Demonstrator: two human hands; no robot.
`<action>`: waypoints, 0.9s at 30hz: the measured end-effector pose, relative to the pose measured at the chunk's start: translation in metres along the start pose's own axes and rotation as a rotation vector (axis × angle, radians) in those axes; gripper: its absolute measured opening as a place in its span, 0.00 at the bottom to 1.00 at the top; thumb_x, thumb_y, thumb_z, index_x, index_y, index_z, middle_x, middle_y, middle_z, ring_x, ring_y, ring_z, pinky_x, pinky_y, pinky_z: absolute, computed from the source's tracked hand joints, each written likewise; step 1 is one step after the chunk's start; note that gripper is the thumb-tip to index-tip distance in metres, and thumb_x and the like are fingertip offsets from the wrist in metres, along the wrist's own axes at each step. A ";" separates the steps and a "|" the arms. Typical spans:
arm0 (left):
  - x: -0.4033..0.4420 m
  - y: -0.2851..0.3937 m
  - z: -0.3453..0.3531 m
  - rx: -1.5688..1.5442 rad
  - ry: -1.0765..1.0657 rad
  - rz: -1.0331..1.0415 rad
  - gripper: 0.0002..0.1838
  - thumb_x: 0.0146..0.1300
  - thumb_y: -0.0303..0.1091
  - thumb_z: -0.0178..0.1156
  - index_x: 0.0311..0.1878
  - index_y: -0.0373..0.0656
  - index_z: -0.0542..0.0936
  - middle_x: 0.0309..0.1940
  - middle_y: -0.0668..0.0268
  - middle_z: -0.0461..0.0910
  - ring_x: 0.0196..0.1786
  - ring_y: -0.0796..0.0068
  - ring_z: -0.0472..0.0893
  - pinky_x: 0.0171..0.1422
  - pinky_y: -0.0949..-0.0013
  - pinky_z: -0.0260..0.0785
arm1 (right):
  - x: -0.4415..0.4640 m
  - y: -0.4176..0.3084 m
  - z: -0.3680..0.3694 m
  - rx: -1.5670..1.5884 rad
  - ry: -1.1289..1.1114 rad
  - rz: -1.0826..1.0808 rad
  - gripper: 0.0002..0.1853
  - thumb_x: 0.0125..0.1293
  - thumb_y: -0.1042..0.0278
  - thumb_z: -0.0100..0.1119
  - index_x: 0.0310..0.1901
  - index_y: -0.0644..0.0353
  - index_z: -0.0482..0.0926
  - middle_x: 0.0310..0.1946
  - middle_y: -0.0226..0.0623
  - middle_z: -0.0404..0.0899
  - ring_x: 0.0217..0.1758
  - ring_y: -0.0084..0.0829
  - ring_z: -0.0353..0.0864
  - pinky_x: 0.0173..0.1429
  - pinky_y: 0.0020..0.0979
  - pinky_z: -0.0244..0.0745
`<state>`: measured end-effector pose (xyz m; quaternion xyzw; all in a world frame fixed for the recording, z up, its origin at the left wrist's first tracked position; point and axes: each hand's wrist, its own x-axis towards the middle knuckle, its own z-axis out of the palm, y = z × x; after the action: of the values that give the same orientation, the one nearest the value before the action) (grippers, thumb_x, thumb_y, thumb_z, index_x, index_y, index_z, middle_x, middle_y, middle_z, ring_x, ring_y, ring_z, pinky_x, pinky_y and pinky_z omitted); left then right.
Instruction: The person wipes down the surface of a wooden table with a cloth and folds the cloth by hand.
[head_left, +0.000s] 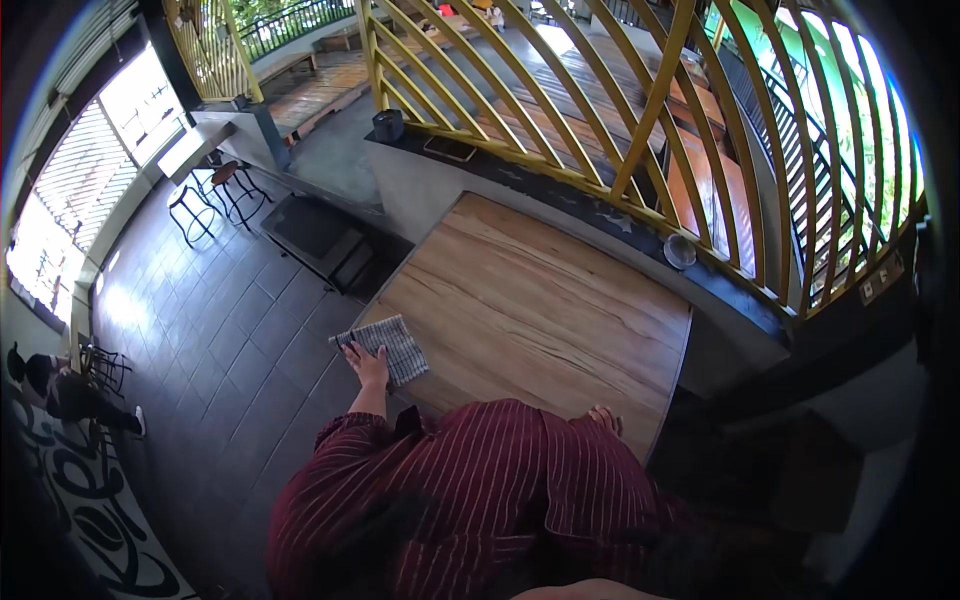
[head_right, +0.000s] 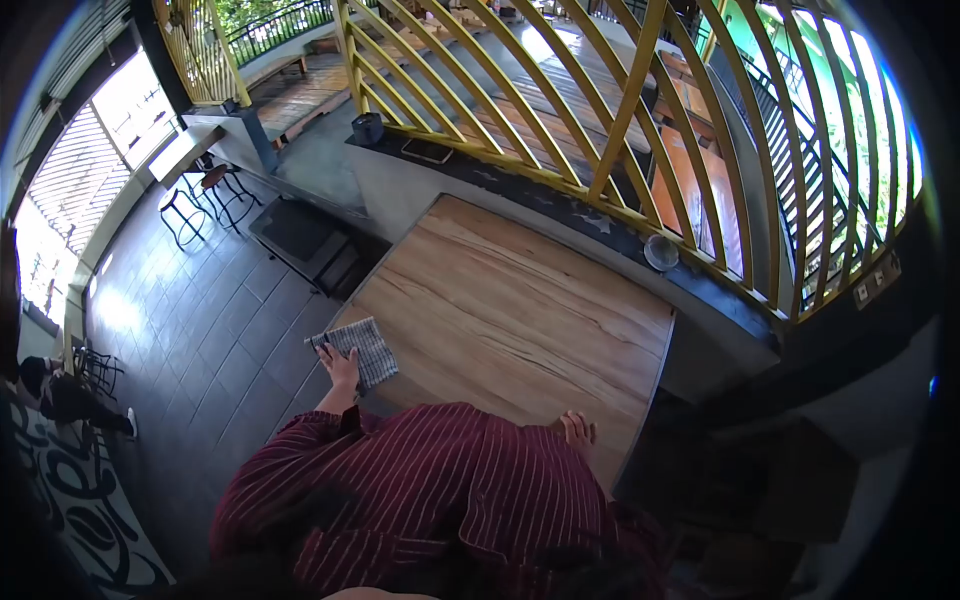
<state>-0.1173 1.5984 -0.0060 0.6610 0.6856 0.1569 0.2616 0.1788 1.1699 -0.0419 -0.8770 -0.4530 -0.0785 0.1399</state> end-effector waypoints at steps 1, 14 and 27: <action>0.004 0.007 -0.009 0.137 -0.018 -0.033 0.44 0.57 0.58 0.46 0.66 0.40 0.41 0.67 0.54 0.32 0.70 0.56 0.36 0.71 0.61 0.35 | 0.004 -0.004 -0.004 0.057 -0.018 0.054 0.20 0.57 0.53 0.48 0.51 0.47 0.68 0.55 0.27 0.64 0.63 0.32 0.58 0.66 0.43 0.46; 0.137 0.070 -0.014 0.380 -0.456 0.188 0.33 0.60 0.58 0.36 0.48 0.33 0.71 0.48 0.46 0.71 0.47 0.50 0.74 0.52 0.57 0.65 | 0.138 -0.146 0.019 0.153 0.142 0.524 0.21 0.50 0.62 0.53 0.49 0.52 0.68 0.49 0.40 0.65 0.56 0.45 0.61 0.62 0.50 0.46; 0.274 0.250 0.137 0.155 -0.532 0.281 0.44 0.52 0.70 0.36 0.41 0.32 0.76 0.41 0.45 0.75 0.50 0.52 0.73 0.54 0.60 0.63 | 0.157 -0.159 0.012 -0.102 0.226 0.590 0.17 0.47 0.65 0.52 0.42 0.54 0.70 0.42 0.41 0.68 0.50 0.44 0.64 0.58 0.50 0.49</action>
<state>0.1693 1.8702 -0.0189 0.7851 0.5049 -0.0395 0.3565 0.1397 1.3829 0.0160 -0.9621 -0.1564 -0.1540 0.1617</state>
